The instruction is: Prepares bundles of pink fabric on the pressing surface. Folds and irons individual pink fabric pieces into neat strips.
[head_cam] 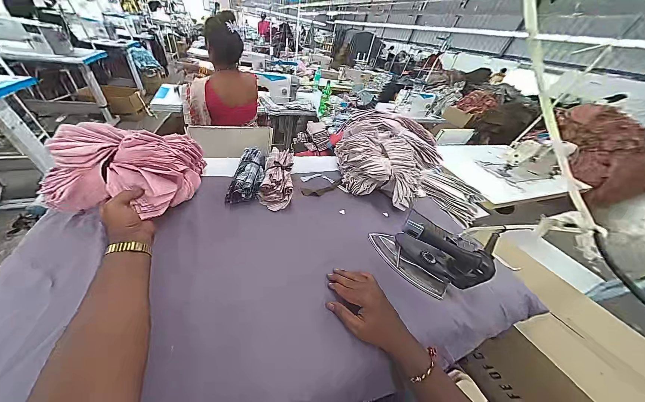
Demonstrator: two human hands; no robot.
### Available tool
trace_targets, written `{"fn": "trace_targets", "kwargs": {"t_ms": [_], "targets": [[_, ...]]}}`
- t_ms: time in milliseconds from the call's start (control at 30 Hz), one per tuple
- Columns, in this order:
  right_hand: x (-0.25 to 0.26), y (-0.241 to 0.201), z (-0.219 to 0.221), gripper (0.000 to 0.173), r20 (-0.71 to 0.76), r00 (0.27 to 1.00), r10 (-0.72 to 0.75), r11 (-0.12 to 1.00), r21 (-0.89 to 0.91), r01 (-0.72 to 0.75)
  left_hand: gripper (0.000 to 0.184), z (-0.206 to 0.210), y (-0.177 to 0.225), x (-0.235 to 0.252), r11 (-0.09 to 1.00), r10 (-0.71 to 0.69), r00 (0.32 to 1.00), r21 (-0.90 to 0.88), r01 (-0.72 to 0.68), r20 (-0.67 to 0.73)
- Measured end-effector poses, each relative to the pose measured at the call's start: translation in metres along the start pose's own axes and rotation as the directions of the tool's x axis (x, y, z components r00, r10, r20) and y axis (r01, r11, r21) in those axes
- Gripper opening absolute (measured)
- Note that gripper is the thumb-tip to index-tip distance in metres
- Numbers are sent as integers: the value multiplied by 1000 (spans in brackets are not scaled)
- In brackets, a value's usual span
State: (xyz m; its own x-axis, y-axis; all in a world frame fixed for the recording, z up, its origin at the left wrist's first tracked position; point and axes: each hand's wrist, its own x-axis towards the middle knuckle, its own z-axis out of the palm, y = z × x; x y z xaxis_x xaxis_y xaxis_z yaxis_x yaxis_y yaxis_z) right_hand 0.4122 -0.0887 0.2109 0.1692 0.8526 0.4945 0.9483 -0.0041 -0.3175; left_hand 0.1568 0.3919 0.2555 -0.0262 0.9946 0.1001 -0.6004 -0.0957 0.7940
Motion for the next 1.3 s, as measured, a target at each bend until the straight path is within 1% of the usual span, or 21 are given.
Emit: {"fn": "trace_targets", "kwargs": {"t_ms": [67,133,200,233,300,333,367,433,500,567,667,733,800,833,933,967,1033,1067,1133,1233,1300], "targets": [[-1,-1,-1,36,6,1000,2,1000,-11,-2,56,4,2,-5,1000,7,999,13,-7,-43],[-3,-1,-1,37,11,1000,-2,999,-36,3,52,6,5,-13,1000,-15,997,10,15,-79],[-3,-2,-1,38,16,1000,-12,998,-57,13,39,7,8,-18,999,-26,998,-21,25,-61],[-3,-2,-2,39,16,1000,-16,998,-64,17,38,3,7,-16,999,-20,1000,-36,20,-20],[-4,-3,-2,38,15,1000,-12,998,-69,13,51,-6,5,-10,998,-26,1000,-55,26,8],[-4,-3,-2,38,16,1000,-7,997,-72,9,56,-8,5,-8,999,-28,999,-35,29,22],[-4,-4,-2,39,19,1000,-5,997,-80,6,61,-7,8,-8,999,-49,998,21,48,32],[-4,-5,-2,40,23,1000,-10,994,-106,12,72,0,12,-10,980,-111,994,167,109,0],[-3,-6,-2,39,26,1000,-13,992,-121,16,85,2,13,-7,951,-175,982,244,188,-74],[-2,-8,-2,39,29,1000,-10,992,-127,13,85,3,14,-2,938,-214,972,257,233,-99],[-3,-9,-1,39,34,999,-7,991,-137,12,77,2,11,5,947,-240,967,199,251,-80],[-2,-9,-1,38,28,1000,-10,990,-140,14,67,3,8,6,965,-223,973,128,230,-65],[-3,-8,-1,38,15,1000,-13,991,-131,15,59,3,4,7,982,-174,984,62,176,-39],[-2,-8,0,38,10,1000,-14,993,-121,15,56,2,3,7,988,-142,989,52,143,-30],[-2,-5,1,39,2,1000,-11,993,-120,11,52,3,6,-1,994,-102,992,37,105,-72],[-3,-3,2,39,-9,1000,-13,993,-116,12,49,5,6,-5,996,-86,992,32,89,-88],[-4,0,5,38,-36,999,-31,994,-105,27,39,3,11,-13,999,-29,997,41,32,-76],[-3,1,7,38,-49,998,-40,994,-101,35,37,2,15,-16,999,9,998,49,-6,-62],[-2,3,9,38,-58,997,-48,995,-89,43,39,1,20,-14,998,69,997,15,-69,-22],[-2,3,8,38,-43,998,-38,997,-76,34,44,2,25,-2,990,79,994,-121,-70,70],[-3,3,7,39,-32,999,-37,997,-75,35,42,6,33,-5,979,104,981,-194,-71,166]]}}
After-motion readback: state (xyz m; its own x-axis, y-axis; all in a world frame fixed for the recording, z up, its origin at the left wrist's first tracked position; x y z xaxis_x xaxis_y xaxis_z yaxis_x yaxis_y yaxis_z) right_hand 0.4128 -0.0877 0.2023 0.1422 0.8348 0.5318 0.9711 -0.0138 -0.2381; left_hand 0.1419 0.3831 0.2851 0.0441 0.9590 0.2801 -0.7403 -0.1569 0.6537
